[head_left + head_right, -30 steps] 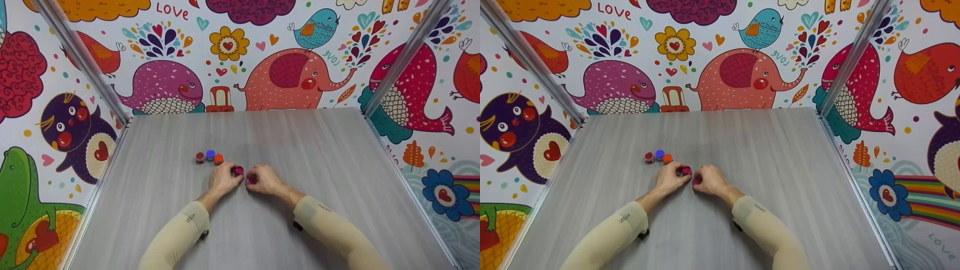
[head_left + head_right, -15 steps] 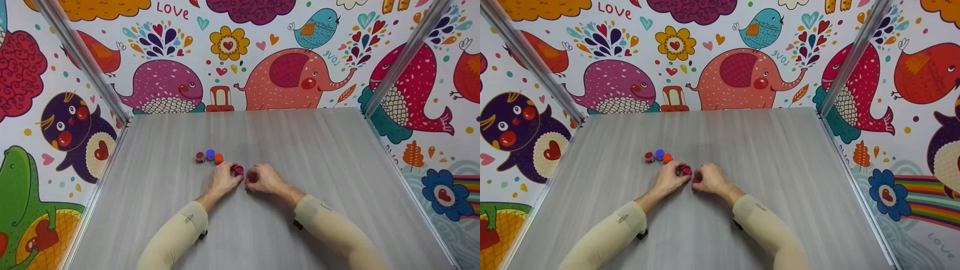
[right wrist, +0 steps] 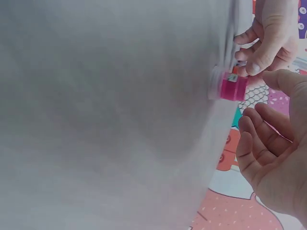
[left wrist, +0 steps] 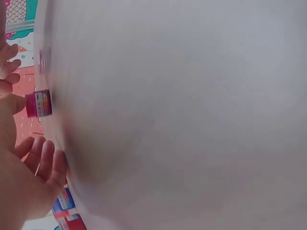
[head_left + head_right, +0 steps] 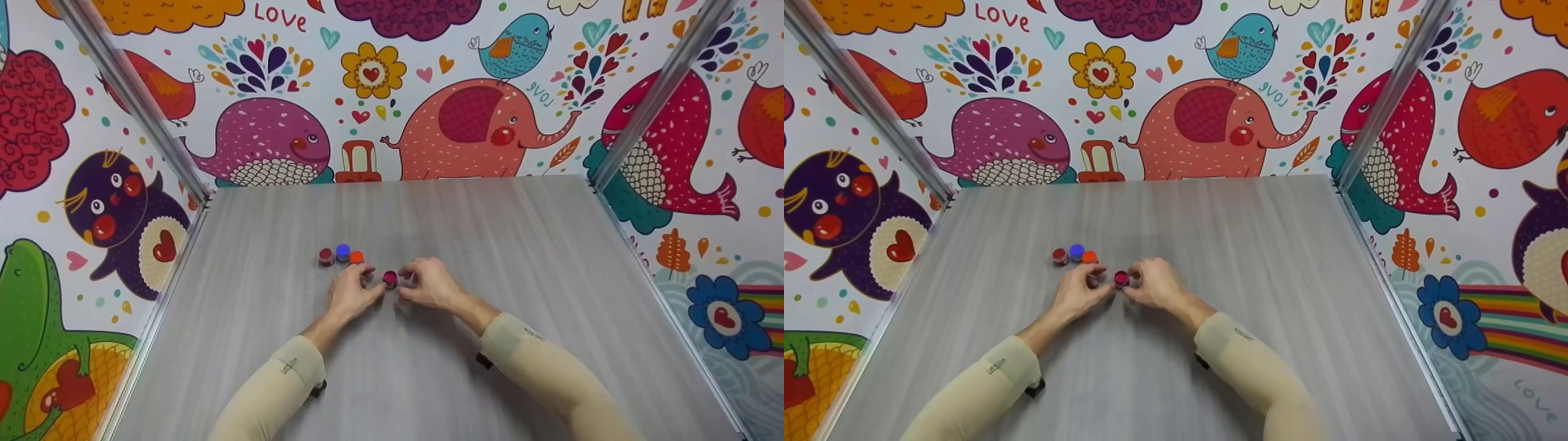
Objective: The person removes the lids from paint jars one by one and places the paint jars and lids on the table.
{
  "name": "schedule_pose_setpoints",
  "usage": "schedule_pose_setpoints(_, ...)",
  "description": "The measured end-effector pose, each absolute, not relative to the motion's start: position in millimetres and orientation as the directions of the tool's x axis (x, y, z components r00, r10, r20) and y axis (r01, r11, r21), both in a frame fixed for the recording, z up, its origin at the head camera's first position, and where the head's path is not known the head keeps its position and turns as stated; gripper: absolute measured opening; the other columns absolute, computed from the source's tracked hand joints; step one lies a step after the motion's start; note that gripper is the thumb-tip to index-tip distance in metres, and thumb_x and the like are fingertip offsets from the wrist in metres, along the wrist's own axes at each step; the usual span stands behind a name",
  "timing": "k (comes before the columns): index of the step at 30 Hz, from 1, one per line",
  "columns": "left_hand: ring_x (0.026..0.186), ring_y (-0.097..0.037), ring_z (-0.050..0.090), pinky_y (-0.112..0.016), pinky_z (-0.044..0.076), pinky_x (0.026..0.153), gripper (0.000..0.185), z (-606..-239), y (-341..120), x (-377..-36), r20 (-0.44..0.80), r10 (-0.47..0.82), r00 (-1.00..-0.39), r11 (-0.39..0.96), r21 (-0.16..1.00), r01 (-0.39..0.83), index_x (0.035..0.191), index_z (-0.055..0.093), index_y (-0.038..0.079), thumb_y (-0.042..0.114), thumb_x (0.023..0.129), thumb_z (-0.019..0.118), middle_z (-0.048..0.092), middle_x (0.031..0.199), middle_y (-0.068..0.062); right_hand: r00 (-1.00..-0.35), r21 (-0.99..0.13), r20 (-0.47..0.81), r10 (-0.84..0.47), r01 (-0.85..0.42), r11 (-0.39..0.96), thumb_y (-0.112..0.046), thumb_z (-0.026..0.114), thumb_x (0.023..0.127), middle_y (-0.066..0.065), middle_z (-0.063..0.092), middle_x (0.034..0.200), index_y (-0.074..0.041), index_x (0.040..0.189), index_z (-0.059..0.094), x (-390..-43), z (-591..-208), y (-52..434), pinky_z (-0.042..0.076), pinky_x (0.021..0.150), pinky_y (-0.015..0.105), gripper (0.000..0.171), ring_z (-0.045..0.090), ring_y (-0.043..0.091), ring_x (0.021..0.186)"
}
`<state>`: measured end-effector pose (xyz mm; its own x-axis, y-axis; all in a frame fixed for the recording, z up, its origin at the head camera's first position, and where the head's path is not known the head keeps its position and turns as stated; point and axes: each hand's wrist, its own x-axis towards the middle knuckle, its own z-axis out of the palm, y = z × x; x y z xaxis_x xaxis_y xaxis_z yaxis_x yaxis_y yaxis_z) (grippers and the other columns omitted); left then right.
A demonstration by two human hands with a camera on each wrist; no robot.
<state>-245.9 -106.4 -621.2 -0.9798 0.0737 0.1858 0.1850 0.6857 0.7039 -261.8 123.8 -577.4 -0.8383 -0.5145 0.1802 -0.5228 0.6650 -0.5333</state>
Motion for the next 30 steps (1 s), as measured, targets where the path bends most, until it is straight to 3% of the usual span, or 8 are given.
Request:
schedule_pose_setpoints(11, 0.097, -0.033, 0.078, -0.052, 0.065, 0.093, 0.034, -620.0, -121.5, -243.8, 0.233, 0.043, -0.972, 0.658, 0.725, 0.203, 0.121, 0.080, 0.000, 0.018, 0.093, 0.087, 0.082, 0.109, -0.017, -0.806, -0.540, 0.203, -0.556, -0.566, 0.623, -0.020, 0.086, 0.097, 0.020, 0.082, 0.103, 0.000, 0.114, 0.083, -263.8, -560.0, 99.2, 0.066, 0.078, 0.048, 0.026, 0.079, 0.037, 0.091)
schedule_pose_setpoints(18, 0.097, -0.031, 0.079, -0.052, 0.065, 0.092, 0.031, -620.7, -135.2, -244.0, 0.245, -0.005, -0.969, 0.652, 0.736, 0.183, 0.121, 0.081, 0.003, 0.019, 0.094, 0.087, 0.084, 0.109, -0.015, -0.809, -0.549, 0.180, -0.560, -0.555, 0.625, -0.023, 0.085, 0.099, 0.018, 0.083, 0.109, -0.002, 0.121, 0.082, -265.3, -554.3, 80.9, 0.069, 0.085, 0.046, 0.030, 0.081, 0.033, 0.096)
schedule_pose_setpoints(30, 0.102, -0.033, 0.080, -0.054, 0.064, 0.095, 0.031, -620.1, -159.4, -248.6, 0.225, -0.092, -0.970, 0.673, 0.732, 0.105, 0.120, 0.081, 0.004, 0.021, 0.095, 0.086, 0.084, 0.111, -0.014, -0.804, -0.528, 0.167, -0.570, -0.561, 0.638, -0.028, 0.085, 0.100, 0.014, 0.084, 0.112, -0.006, 0.126, 0.082, -271.2, -557.8, 59.2, 0.067, 0.085, 0.042, 0.034, 0.078, 0.025, 0.095)
